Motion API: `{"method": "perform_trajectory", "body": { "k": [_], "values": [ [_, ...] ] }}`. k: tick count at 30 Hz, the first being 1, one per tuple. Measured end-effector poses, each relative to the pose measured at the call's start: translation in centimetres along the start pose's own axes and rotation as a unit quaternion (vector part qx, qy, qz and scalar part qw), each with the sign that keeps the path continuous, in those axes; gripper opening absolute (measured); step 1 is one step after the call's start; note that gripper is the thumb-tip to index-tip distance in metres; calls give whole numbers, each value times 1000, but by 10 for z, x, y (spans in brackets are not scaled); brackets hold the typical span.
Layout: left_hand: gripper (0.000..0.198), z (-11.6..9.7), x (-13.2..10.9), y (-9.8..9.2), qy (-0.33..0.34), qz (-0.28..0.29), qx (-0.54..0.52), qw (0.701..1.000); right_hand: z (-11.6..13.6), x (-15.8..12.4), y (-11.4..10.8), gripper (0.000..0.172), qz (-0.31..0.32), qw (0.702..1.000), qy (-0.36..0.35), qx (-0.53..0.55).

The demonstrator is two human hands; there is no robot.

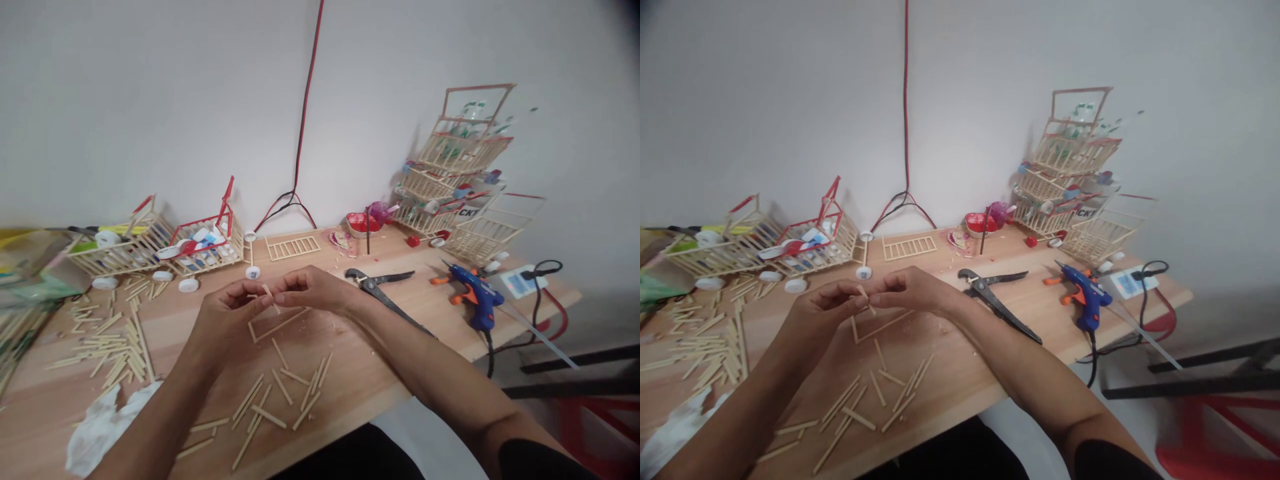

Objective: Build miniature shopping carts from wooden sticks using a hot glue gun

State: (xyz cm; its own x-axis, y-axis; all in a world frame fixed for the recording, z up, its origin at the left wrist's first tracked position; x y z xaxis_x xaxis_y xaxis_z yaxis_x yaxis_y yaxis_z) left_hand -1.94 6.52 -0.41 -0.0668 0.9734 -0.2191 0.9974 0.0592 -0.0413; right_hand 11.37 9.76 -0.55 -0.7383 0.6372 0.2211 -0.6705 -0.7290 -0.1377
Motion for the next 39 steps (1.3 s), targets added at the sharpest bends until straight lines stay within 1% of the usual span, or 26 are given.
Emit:
{"method": "perform_trajectory", "body": {
  "k": [3,5,7,8,9,10,12,13,14,15,16,20,26,31,33,35,37,39],
  "values": [
    [23,-3,0,2,7,23,12,1000,6,-1,0,30,3,1000,-10,8],
    [27,-7,3,-1,14,39,38,998,11,-2,-6,28,-17,1000,-14,16],
    [31,-10,6,-8,19,33,112,993,15,-4,-19,28,-59,998,-18,26],
    [29,-11,7,-13,24,15,179,983,17,-6,-27,28,-85,996,-23,32],
    [26,-13,8,-18,31,-12,264,964,19,-7,-34,28,-109,993,-31,40],
    [23,-13,7,-22,37,-44,356,933,21,-8,-41,28,-128,990,-40,49],
    [29,-12,5,-26,32,-98,514,851,24,-8,-50,29,-150,984,-57,71],
    [34,-9,3,-27,21,-114,567,816,24,-8,-51,30,-152,983,-59,82],
    [38,-6,2,-26,8,-122,601,790,23,-8,-51,30,-150,983,-58,91],
    [39,-3,0,-24,-7,-122,622,774,21,-7,-51,31,-149,982,-55,99],
    [39,0,-1,-22,-19,-121,632,765,20,-6,-51,31,-148,982,-54,104],
    [30,4,-2,-18,-35,-114,638,761,13,-4,-50,29,-144,984,-45,92],
    [27,-3,-3,-20,-24,-136,642,754,-4,-9,-56,26,-152,984,8,95],
    [29,-8,-6,-24,-39,-154,622,767,-10,-12,-56,26,-140,985,43,87],
    [28,-8,-5,-25,-39,-152,615,773,-8,-13,-54,25,-118,988,57,81],
    [27,-7,-4,-26,-35,-143,615,775,-6,-16,-51,23,-77,991,83,72],
    [25,-5,-3,-26,-33,-135,621,772,-4,-19,-48,21,-38,992,103,63],
    [24,-4,-2,-27,-34,-136,625,768,0,-22,-48,20,-15,993,102,54]
  ]
}}
Point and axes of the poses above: each hand's wrist, its own x-axis towards the middle knuckle, its own y-axis out of the palm, z = x × y, the point moved 8 cm from there along x, towards the middle knuckle, and after that the axes turned 14 degrees about -y, right-handed, at the moved point
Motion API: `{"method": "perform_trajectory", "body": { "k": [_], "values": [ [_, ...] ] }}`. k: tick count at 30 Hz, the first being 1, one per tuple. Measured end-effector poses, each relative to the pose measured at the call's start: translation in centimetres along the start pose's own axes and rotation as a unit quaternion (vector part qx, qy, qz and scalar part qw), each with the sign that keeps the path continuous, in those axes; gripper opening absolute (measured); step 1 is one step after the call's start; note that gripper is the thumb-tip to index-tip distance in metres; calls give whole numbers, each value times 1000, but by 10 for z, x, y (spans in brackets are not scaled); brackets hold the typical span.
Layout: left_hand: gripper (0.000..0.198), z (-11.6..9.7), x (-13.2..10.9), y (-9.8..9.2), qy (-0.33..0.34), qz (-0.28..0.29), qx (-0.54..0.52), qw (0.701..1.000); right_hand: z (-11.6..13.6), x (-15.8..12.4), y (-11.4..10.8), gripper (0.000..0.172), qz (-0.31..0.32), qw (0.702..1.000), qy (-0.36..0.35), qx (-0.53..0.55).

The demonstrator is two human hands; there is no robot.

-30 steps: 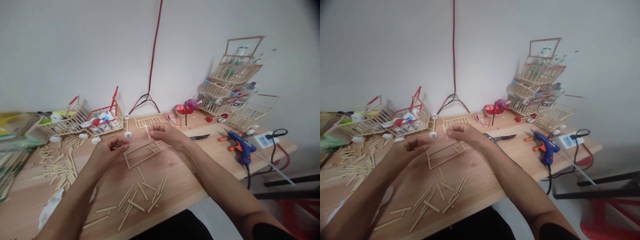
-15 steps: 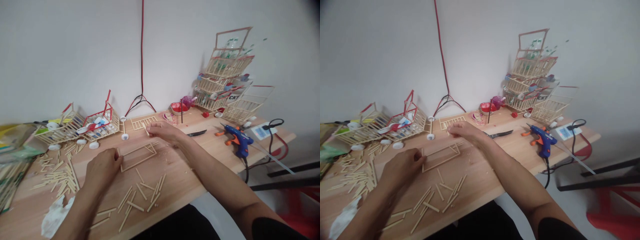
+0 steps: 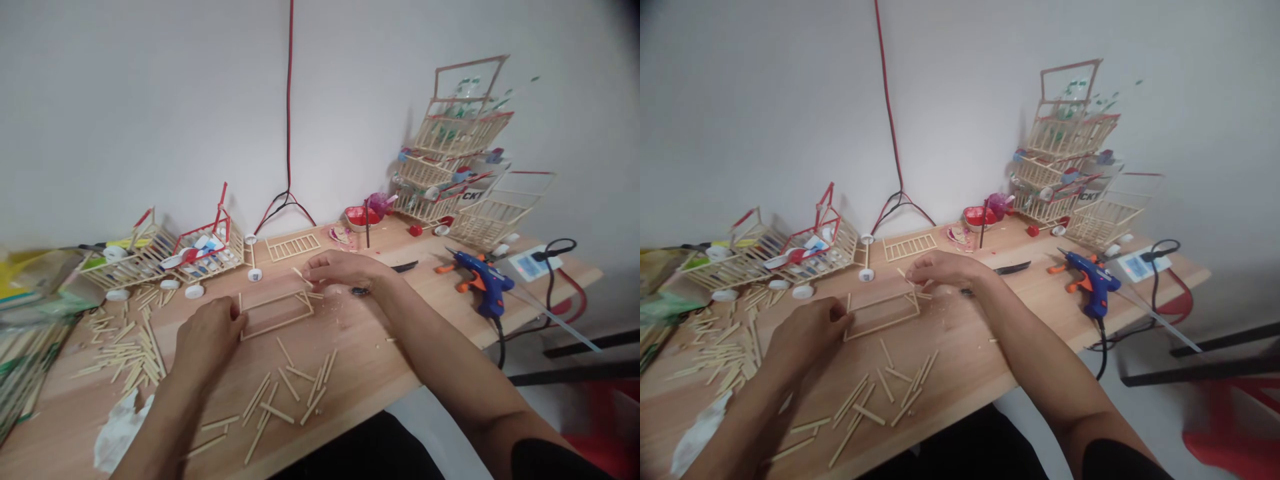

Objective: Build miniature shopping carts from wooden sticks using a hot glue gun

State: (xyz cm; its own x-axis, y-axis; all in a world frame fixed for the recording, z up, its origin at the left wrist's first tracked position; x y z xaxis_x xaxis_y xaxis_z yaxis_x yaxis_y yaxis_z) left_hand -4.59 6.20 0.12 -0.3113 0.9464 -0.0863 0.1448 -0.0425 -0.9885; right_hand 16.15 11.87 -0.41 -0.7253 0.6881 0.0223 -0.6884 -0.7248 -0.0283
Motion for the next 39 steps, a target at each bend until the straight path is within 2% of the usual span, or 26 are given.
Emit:
{"method": "perform_trajectory", "body": {
  "k": [7,11,14,17,21,24,27,32,39],
  "values": [
    [25,4,3,-5,-21,-26,-32,999,1,0,7,18,14,1000,-16,20],
    [18,8,12,-11,1,-20,-172,985,13,2,0,23,-32,997,-69,13],
    [24,8,17,-10,18,44,-316,948,24,3,-7,30,-75,990,-120,11],
    [29,8,18,-4,1,110,-441,891,30,5,-4,31,-110,983,-149,-1],
    [37,3,15,0,-7,131,-580,804,40,1,10,24,-209,957,-195,-57],
    [38,-3,12,5,-6,135,-620,773,45,-3,30,17,-244,935,-236,-107],
    [34,-6,9,5,1,118,-641,759,42,-4,44,15,-249,922,-241,-176],
    [29,-7,4,-3,-2,79,-666,741,36,-1,50,17,-250,913,-226,-230],
    [24,-11,-5,-10,9,62,-653,755,35,-1,50,22,-249,913,-221,-236]
  ]
}}
Point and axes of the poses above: each hand's wrist, its own x-axis towards the middle knuckle, its own y-axis out of the palm, z = x × y, the point moved 8 cm from there along x, towards the middle knuckle, and after that the axes turned 14 degrees about -y, right-handed, at the moved point
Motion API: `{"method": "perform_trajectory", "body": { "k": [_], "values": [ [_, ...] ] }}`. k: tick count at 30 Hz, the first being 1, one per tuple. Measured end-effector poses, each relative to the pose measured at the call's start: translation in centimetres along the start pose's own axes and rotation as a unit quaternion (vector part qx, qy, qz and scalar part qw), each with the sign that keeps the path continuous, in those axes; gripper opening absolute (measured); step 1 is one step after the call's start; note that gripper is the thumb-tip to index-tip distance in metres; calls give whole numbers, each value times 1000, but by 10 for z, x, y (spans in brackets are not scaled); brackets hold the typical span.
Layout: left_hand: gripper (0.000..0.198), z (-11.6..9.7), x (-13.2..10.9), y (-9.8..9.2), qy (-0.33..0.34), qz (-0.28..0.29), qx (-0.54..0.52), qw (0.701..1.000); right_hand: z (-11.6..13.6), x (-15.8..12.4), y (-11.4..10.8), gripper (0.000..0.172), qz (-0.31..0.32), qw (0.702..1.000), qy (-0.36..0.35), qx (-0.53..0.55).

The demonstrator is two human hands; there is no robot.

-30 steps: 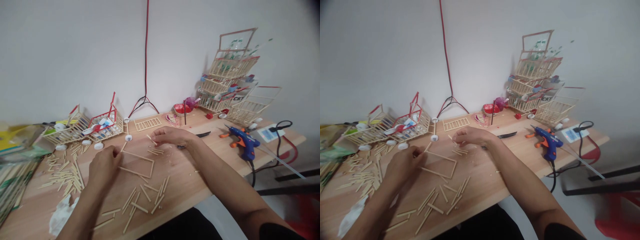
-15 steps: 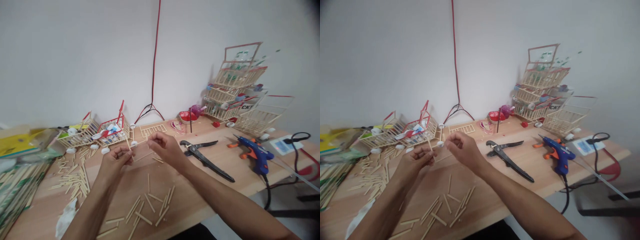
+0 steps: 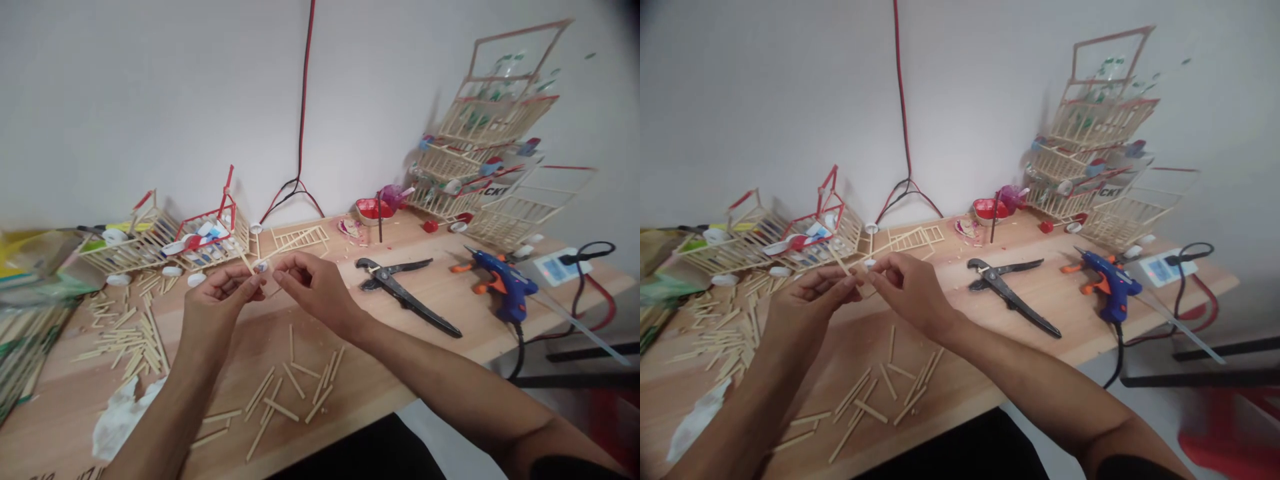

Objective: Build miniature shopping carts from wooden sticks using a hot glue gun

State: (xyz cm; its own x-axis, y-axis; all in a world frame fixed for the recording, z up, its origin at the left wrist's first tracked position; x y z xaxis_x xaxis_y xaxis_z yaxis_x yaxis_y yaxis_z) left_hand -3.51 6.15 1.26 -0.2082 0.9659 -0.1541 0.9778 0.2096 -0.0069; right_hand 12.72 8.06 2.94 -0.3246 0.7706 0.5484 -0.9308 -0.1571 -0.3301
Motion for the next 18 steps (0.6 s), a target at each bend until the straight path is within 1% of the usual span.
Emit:
{"method": "perform_trajectory", "body": {
  "k": [3,8,18],
  "values": [
    [22,-2,-2,0,8,-11,19,1000,-3,-1,0,23,1,1000,6,4],
    [22,-6,-7,3,19,-22,33,999,-7,-3,3,19,6,1000,15,3],
    [19,-8,-8,6,18,-8,20,1000,-5,-3,5,20,-6,1000,-3,-3]
  ]
}}
Point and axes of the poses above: each hand's wrist, its own x-axis towards the middle knuckle, its own y-axis out of the palm, z = x × y, the point moved 8 cm from there along x, towards the middle knuckle, and after that the axes turned 14 degrees about -y, right-handed, at the moved point
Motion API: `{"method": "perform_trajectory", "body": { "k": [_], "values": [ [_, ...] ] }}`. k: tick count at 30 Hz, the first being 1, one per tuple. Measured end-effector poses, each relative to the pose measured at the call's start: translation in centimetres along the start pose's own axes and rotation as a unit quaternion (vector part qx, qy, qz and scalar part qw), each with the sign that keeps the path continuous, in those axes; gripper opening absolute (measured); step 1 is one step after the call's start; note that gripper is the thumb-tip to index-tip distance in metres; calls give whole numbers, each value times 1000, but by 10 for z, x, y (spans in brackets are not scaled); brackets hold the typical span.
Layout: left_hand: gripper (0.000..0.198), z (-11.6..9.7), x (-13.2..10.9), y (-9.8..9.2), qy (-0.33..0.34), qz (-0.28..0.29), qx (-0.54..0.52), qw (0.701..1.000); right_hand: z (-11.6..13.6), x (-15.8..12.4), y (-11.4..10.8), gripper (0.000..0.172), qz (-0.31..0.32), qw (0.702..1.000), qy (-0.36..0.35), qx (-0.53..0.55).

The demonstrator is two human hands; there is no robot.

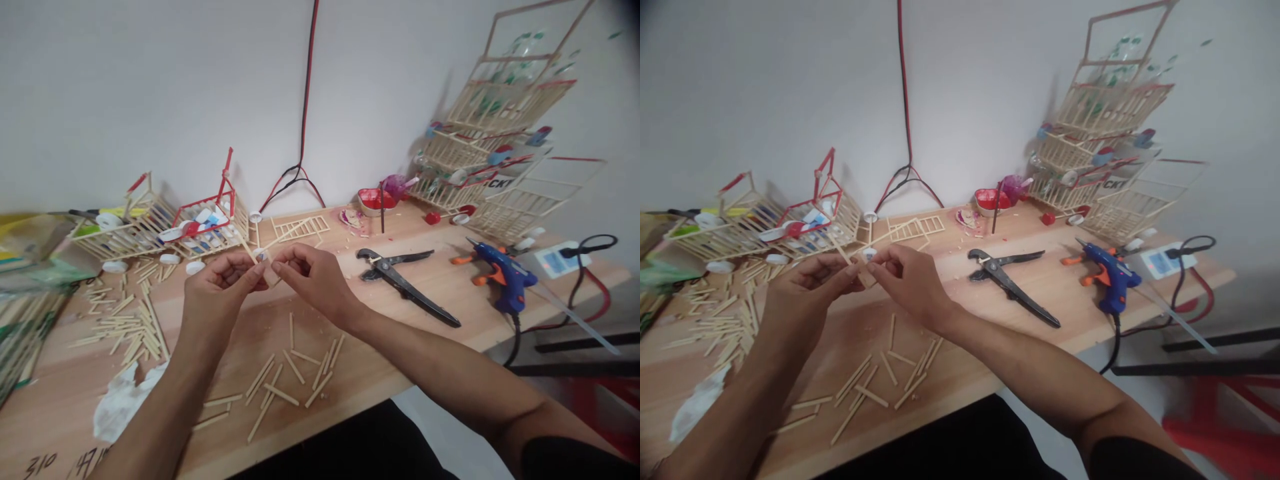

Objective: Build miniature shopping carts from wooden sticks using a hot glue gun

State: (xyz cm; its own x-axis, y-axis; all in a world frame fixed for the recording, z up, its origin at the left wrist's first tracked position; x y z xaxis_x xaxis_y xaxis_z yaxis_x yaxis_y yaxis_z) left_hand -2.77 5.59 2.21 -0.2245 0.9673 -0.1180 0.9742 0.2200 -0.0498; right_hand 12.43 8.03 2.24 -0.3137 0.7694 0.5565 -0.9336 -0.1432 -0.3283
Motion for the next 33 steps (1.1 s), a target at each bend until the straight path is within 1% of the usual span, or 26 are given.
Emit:
{"method": "perform_trajectory", "body": {
  "k": [6,11,17,33],
  "values": [
    [18,1,0,3,5,12,-5,1000,-2,-1,1,22,-2,1000,5,-7],
    [16,0,0,3,17,10,-3,1000,-3,-1,1,20,-2,1000,11,-5],
    [15,-1,-1,3,25,8,-2,1000,-3,0,1,15,0,1000,2,-14],
    [12,-1,-1,4,36,24,4,999,-5,0,1,18,3,1000,6,-17]
  ]
}}
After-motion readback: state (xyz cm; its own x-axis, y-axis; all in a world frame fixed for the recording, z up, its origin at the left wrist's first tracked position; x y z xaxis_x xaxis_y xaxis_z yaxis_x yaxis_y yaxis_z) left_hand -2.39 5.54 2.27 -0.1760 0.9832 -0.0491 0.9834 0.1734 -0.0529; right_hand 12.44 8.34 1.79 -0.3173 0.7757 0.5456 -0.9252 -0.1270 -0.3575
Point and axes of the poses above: each hand's wrist, its own x-axis towards the middle knuckle, its own y-axis out of the palm, z = x × y, the point moved 8 cm from there along x, towards the middle knuckle, and after that the axes turned 14 degrees about -y, right-handed, at the moved point
